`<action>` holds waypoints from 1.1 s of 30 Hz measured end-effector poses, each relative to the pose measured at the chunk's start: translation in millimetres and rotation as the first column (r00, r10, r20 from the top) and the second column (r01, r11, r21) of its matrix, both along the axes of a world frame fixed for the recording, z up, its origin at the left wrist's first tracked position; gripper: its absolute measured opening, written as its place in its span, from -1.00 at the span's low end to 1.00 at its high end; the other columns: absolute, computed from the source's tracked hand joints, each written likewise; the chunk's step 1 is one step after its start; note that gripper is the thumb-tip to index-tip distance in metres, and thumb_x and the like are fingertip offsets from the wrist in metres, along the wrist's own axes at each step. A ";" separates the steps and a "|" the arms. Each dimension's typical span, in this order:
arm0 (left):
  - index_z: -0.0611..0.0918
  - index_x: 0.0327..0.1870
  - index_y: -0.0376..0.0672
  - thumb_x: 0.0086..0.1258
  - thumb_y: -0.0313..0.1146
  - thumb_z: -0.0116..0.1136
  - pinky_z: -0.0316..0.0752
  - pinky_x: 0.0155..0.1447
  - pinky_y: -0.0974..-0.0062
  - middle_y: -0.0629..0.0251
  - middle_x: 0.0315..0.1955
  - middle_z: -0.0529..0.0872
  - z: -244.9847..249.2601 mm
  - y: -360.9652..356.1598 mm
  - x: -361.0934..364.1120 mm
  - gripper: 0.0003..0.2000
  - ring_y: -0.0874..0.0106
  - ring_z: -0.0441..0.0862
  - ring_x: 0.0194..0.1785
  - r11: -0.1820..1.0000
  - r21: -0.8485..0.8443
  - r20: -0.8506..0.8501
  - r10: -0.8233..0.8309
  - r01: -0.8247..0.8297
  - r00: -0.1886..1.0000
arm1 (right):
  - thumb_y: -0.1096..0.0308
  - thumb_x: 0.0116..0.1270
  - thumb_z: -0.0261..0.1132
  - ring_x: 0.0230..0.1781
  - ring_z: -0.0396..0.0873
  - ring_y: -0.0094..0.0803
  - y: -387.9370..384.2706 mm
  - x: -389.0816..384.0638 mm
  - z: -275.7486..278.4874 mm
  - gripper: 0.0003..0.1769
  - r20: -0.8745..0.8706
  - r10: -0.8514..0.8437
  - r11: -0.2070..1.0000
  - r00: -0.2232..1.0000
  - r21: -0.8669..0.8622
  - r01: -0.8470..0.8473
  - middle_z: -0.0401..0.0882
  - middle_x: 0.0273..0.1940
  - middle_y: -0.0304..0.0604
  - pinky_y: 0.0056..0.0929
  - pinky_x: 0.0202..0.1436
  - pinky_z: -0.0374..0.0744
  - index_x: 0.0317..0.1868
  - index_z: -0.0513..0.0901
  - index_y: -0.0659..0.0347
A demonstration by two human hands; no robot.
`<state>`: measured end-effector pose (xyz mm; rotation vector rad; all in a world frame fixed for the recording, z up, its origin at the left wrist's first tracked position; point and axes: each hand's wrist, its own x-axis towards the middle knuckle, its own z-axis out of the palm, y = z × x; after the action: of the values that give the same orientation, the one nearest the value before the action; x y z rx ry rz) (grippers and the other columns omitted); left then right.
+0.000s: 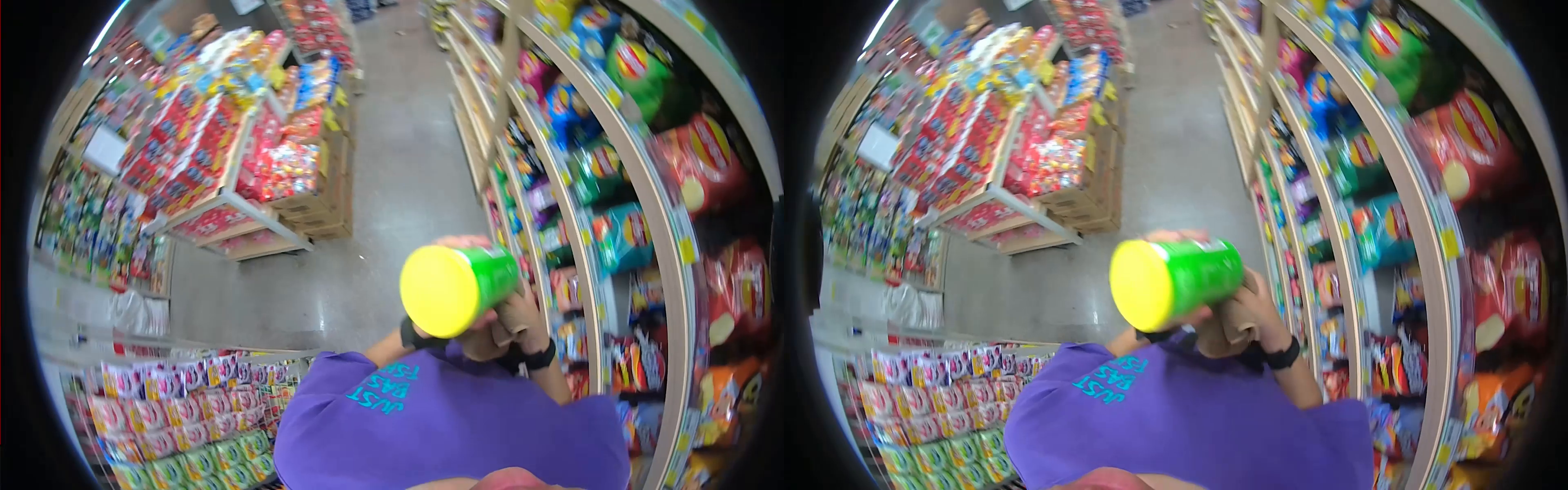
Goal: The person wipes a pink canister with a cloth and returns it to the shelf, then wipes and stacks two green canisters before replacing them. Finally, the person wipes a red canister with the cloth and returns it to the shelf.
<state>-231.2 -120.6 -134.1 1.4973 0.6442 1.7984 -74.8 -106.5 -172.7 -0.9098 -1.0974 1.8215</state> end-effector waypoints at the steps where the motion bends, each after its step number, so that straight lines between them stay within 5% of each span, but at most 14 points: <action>1: 0.28 0.21 -0.19 -0.09 -0.25 0.55 0.42 0.24 0.25 0.09 0.10 0.46 -5.3 5.5 -2.6 -0.18 0.23 0.47 0.18 0.999 -0.042 0.009 0.012 -0.011 1.000 | 0.45 0.25 0.30 0.16 0.43 -0.19 -3.2 13.8 8.8 -0.70 0.076 0.138 0.931 0.987 0.330 -0.156 0.47 0.11 -0.02 -0.28 0.27 0.39 0.02 0.61 0.20; 5: 0.23 0.30 -0.19 -0.01 -0.31 0.49 0.38 0.30 0.28 0.16 0.14 0.44 -13.6 27.8 0.9 -0.17 0.28 0.42 0.25 0.984 -0.123 0.059 -0.121 0.127 0.991 | 0.47 0.24 0.31 0.14 0.49 -0.20 10.7 28.6 -54.2 -0.61 -0.126 -0.085 0.974 0.988 0.199 0.109 0.47 0.16 -0.06 -0.30 0.21 0.49 0.09 0.54 0.34; 7: 0.22 0.33 -0.19 0.05 -0.29 0.45 0.38 0.32 0.27 0.17 0.17 0.42 -19.2 38.4 8.2 -0.19 0.27 0.41 0.28 0.969 -0.110 0.104 -0.210 0.221 0.972 | 0.55 0.23 0.28 0.12 0.52 -0.28 24.4 21.3 -57.6 -0.58 -0.524 -0.231 0.930 0.820 -0.366 0.028 0.49 0.15 -0.11 -0.36 0.18 0.52 0.12 0.49 0.38; 8: 0.22 0.34 -0.20 0.08 -0.26 0.44 0.38 0.32 0.27 0.18 0.20 0.40 -19.8 41.9 10.9 -0.19 0.27 0.40 0.29 0.944 -0.135 0.158 -0.278 0.300 0.947 | 0.55 0.23 0.28 0.12 0.52 -0.28 14.3 13.4 -40.9 -0.58 -0.518 -0.271 0.924 0.811 -0.375 0.070 0.49 0.15 -0.11 -0.36 0.18 0.52 0.12 0.49 0.38; 10: 0.24 0.31 -0.26 0.08 0.00 0.45 0.54 0.14 0.30 0.07 0.16 0.44 -3.0 46.2 22.8 -0.14 0.26 0.52 0.14 0.936 -0.203 0.262 -0.232 0.288 0.937 | 0.47 0.23 0.30 -0.04 0.59 -0.44 -5.8 -3.4 11.5 -0.66 -0.008 -0.381 0.924 0.924 0.020 0.381 0.64 -0.07 -0.12 -0.47 0.08 0.53 0.03 0.58 0.37; 15: 0.29 0.31 -0.31 0.09 0.25 0.27 0.63 0.00 0.25 0.07 0.15 0.45 -0.2 79.0 27.0 -0.08 0.22 0.61 0.00 0.577 -0.358 0.367 -0.636 0.734 0.679 | 0.39 0.10 0.40 -0.04 0.58 -0.44 -34.7 21.4 24.4 -0.49 0.159 -0.148 0.970 0.976 0.215 0.111 0.63 -0.07 -0.12 -0.44 0.07 0.50 0.06 0.54 0.42; 16: 0.29 0.31 -0.31 0.09 0.31 0.21 0.64 -0.02 0.25 0.06 0.15 0.46 3.9 80.3 32.4 -0.07 0.21 0.61 -0.01 0.419 -0.357 0.447 -0.708 0.835 0.546 | 0.39 0.10 0.40 -0.04 0.58 -0.44 -43.7 21.9 23.9 -0.49 0.160 -0.184 0.965 0.970 0.215 0.147 0.63 -0.07 -0.12 -0.44 0.07 0.50 0.06 0.54 0.42; 21: 0.27 0.33 -0.26 -0.06 0.50 0.17 0.50 0.05 0.23 0.11 0.00 0.47 8.6 67.7 56.1 0.09 0.24 0.54 -0.08 0.197 -0.274 0.509 -0.801 0.941 0.315 | 0.10 0.21 0.34 0.11 0.49 -0.41 -72.9 18.0 22.0 -0.28 -0.309 -0.322 0.946 0.895 -0.058 0.320 0.51 0.10 -0.05 -0.45 0.18 0.44 0.23 0.37 0.45; 24: 0.28 0.33 -0.24 -0.10 0.56 0.14 0.48 0.00 0.27 0.11 0.00 0.46 7.8 55.0 65.7 0.11 0.26 0.52 -0.08 0.193 -0.246 0.318 -0.910 0.950 0.267 | -0.02 0.38 0.19 0.20 0.42 -0.40 -94.5 21.6 16.9 -0.26 -0.417 -0.284 0.953 0.864 -0.023 0.302 0.42 0.21 -0.07 -0.43 0.29 0.36 0.32 0.27 0.41; 26: 0.28 0.32 -0.24 -0.13 0.60 0.11 0.45 -0.03 0.36 0.14 -0.03 0.47 -1.3 45.1 71.6 0.14 0.32 0.51 -0.07 0.297 -0.273 0.318 -0.870 0.915 0.377 | 0.12 0.45 0.12 0.28 0.35 -0.37 -107.2 18.4 20.9 -0.40 -0.370 -0.404 0.901 0.837 -0.002 0.434 0.41 0.23 -0.11 -0.43 0.36 0.27 0.32 0.29 0.38; 28: 0.25 0.37 -0.25 -0.13 0.56 0.16 0.47 0.00 0.37 0.14 -0.03 0.50 0.6 46.3 73.1 0.16 0.34 0.52 -0.02 0.415 -0.294 0.035 -0.896 0.861 0.444 | 0.25 0.45 0.11 0.33 0.29 -0.36 -126.0 25.2 29.5 -0.48 -0.227 -0.490 0.839 0.842 0.137 0.526 0.40 0.24 -0.13 -0.39 0.40 0.20 0.31 0.31 0.34; 29: 0.15 0.44 -0.24 -0.14 0.45 0.31 0.48 0.07 0.36 0.12 -0.02 0.53 18.9 41.4 79.7 0.20 0.35 0.53 0.03 0.350 -0.545 0.107 -0.872 0.762 0.477 | 0.28 0.42 0.15 0.33 0.29 -0.37 -136.2 27.4 29.7 -0.48 -0.173 -0.553 0.781 0.815 0.234 0.579 0.40 0.25 -0.13 -0.38 0.39 0.20 0.31 0.31 0.32; 31: -0.06 0.50 -0.27 -0.20 0.27 0.50 0.47 0.17 0.34 0.11 0.03 0.53 46.3 28.3 88.0 0.32 0.30 0.54 0.07 0.218 -0.277 -0.096 -0.975 0.936 0.199 | 0.39 0.34 0.24 0.32 0.31 -0.37 -159.4 30.3 30.6 -0.47 -0.094 -0.696 0.634 0.712 0.384 0.671 0.41 0.22 -0.12 -0.36 0.38 0.21 0.28 0.32 0.28; 33: -0.07 0.49 -0.28 -0.21 0.28 0.50 0.46 0.18 0.32 0.12 0.06 0.51 62.1 5.5 104.4 0.33 0.29 0.53 0.09 0.245 -0.226 -0.176 -0.962 0.943 0.208 | 0.42 0.33 0.25 0.32 0.31 -0.36 -190.5 34.9 35.3 -0.47 -0.107 -0.763 0.546 0.638 0.424 0.723 0.42 0.21 -0.12 -0.37 0.38 0.22 0.27 0.32 0.29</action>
<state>-126.7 -115.0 -72.0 1.5401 -0.1983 0.5261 -39.8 -297.0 -137.4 -0.9821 -0.8971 0.7763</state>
